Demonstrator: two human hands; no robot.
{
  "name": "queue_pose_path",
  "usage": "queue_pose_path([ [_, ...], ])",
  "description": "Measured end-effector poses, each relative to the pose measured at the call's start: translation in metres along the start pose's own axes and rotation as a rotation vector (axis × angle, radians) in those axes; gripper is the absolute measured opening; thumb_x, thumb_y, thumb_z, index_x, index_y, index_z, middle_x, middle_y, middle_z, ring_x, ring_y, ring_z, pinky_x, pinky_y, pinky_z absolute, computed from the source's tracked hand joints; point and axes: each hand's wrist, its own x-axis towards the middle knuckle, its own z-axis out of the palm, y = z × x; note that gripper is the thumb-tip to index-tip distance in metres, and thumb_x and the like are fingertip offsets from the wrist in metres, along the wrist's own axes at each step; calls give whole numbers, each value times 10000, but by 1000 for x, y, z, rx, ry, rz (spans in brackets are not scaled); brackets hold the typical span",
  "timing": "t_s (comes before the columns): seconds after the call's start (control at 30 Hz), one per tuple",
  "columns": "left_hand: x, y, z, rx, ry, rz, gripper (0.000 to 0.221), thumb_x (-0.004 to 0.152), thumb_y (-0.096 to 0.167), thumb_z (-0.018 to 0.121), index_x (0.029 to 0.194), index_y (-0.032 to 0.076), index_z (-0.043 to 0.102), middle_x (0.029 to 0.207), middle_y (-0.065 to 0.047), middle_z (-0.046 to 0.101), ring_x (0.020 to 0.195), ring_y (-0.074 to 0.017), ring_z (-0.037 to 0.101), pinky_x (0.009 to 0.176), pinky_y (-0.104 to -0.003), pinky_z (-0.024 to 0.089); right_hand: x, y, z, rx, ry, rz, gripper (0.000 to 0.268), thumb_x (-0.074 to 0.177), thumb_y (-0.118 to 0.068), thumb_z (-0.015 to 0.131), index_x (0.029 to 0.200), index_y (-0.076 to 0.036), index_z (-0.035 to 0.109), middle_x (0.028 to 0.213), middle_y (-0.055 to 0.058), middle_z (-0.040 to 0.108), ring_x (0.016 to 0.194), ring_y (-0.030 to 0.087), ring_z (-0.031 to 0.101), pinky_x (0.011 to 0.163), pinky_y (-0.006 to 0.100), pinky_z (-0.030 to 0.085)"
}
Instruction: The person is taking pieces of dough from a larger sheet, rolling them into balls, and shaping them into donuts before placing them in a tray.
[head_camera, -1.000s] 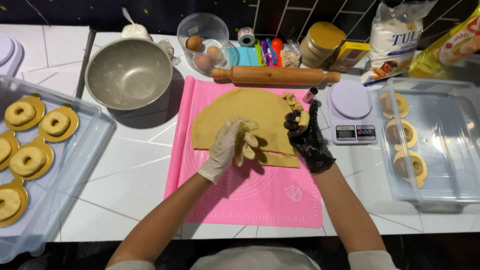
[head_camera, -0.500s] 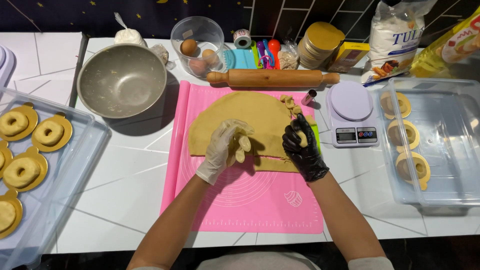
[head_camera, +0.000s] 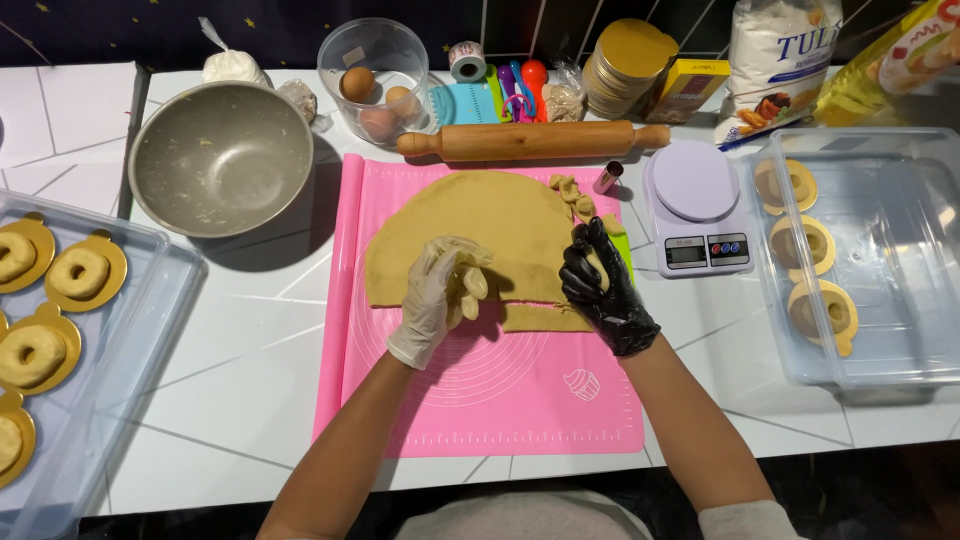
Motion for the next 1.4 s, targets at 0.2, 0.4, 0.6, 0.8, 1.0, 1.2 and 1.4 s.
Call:
queue_pose_path([
  [0.2, 2, -4, -1, 47, 2, -6, 272, 973, 150, 563, 1035, -111, 611, 586, -318, 611, 298, -280, 583, 257, -264, 467, 11, -3, -9, 79, -84, -24, 434, 938, -496, 550, 1143, -132, 668, 678, 27, 341, 488, 160, 351, 403, 242, 291],
  [0.4, 3, 4, 3, 16, 21, -18, 269, 964, 123, 545, 1052, -125, 600, 569, -324, 592, 290, -296, 569, 258, -278, 477, 10, -8, 8, -94, 19, 127, 600, 1017, -594, 454, 1283, -62, 531, 676, -51, 321, 509, 45, 361, 336, 135, 194],
  [0.6, 7, -7, -8, 62, 5, -11, 294, 977, 152, 545, 1097, -110, 603, 601, -325, 613, 327, -286, 606, 256, -262, 463, 12, 5, -34, 154, -5, 72, 626, 974, -620, 540, 1177, -30, 594, 648, -21, 325, 421, 116, 324, 373, 231, 258],
  [0.8, 9, -2, -6, 80, -13, -38, 301, 979, 189, 546, 1079, -89, 599, 600, -312, 609, 318, -287, 595, 233, -263, 426, -7, 4, 29, 10, -96, -10, 307, 1056, -212, 492, 817, -19, 490, 602, -19, 351, 478, 120, 346, 491, 197, 278],
  [1.0, 12, -12, -11, 3, -20, 9, 286, 998, 151, 524, 1109, -110, 564, 615, -349, 606, 305, -318, 586, 246, -284, 473, -3, 7, 39, 155, 266, -26, 214, 998, -214, 659, 938, -14, 609, 733, 78, 517, 591, 185, 467, 594, 201, 433],
  [1.2, 1, 4, -6, 0, -21, -24, 278, 1020, 150, 505, 1101, -113, 547, 680, -382, 620, 348, -362, 619, 216, -336, 469, 3, 8, 25, -198, 154, -7, 527, 918, -127, 631, 1409, -19, 473, 951, 86, 564, 724, 165, 507, 578, 225, 386],
  [1.4, 5, -3, -12, -28, -35, 6, 335, 1037, 228, 482, 1156, -82, 526, 741, -363, 647, 407, -338, 647, 214, -314, 468, 1, 4, 31, 224, 127, 7, 291, 908, -100, 600, 1183, -10, 631, 972, 99, 616, 855, 205, 579, 811, 305, 497],
])
